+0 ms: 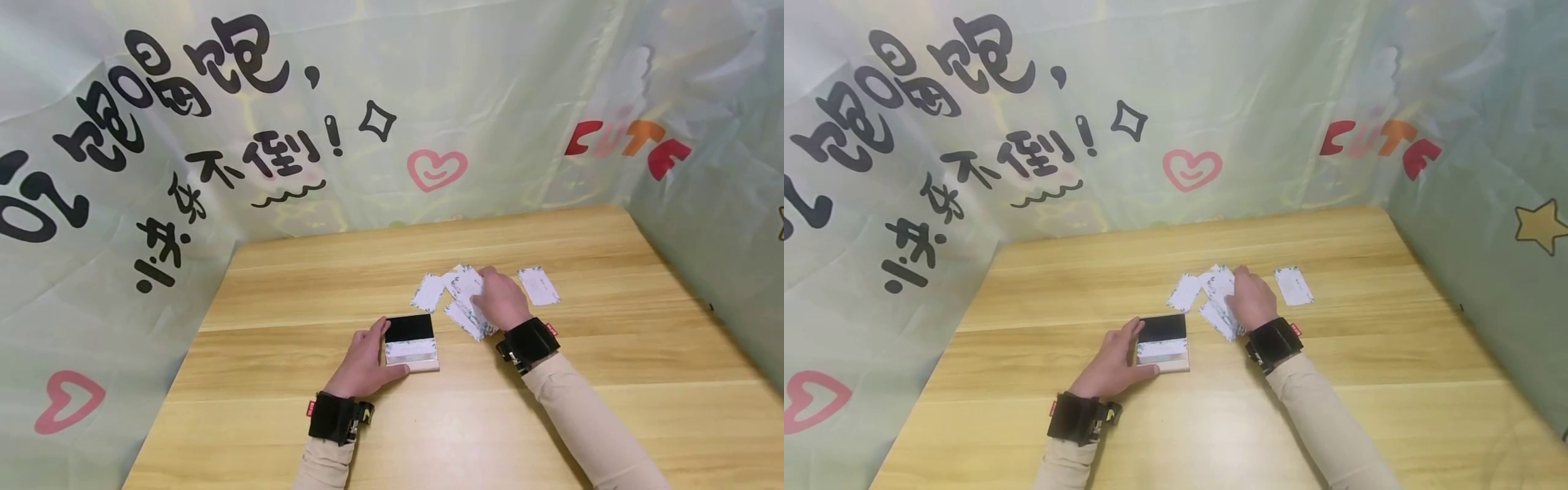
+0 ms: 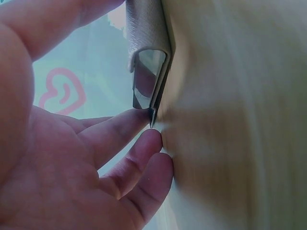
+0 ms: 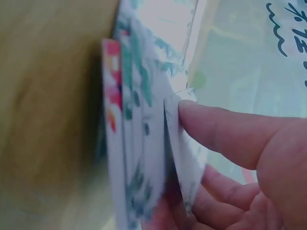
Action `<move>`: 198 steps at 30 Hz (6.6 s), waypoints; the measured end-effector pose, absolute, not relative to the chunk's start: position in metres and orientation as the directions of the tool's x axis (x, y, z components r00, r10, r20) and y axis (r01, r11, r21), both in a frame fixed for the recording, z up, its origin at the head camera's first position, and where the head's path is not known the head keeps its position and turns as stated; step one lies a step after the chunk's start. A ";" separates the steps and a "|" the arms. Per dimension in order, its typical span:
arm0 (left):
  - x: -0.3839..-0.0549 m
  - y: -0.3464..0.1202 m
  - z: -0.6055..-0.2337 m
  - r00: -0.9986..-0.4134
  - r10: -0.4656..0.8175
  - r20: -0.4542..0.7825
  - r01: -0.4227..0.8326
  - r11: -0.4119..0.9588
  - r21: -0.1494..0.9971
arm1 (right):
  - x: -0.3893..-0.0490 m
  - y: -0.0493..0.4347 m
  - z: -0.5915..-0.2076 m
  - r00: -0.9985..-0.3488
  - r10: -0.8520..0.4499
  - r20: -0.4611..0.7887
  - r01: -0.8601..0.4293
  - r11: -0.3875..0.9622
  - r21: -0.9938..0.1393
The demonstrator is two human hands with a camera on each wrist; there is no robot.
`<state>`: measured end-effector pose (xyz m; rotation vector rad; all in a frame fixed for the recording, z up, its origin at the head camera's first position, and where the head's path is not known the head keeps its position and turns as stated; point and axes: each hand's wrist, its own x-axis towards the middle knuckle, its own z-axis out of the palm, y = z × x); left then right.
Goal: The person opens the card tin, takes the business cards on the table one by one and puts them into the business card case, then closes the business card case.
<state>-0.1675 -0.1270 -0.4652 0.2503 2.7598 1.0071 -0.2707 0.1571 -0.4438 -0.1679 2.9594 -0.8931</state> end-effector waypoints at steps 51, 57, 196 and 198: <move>-0.170 -0.126 -0.468 -0.971 0.204 -0.124 0.081 0.772 0.631 | -0.249 0.104 -0.449 -0.668 -0.739 0.082 -0.605 0.476 -0.638; -0.170 -0.126 -0.468 -0.970 0.202 -0.133 0.074 0.770 0.634 | -0.246 0.098 -0.452 -0.630 -0.771 0.096 -0.649 0.454 -0.610; -0.168 -0.124 -0.466 -0.973 0.203 -0.110 0.092 0.776 0.624 | -0.240 0.099 -0.446 -0.647 -0.762 0.013 -0.617 0.514 -0.596; -0.168 -0.124 -0.466 -0.973 0.206 -0.104 0.099 0.779 0.619 | -0.240 0.100 -0.446 -0.630 -0.776 0.017 -0.626 0.495 -0.602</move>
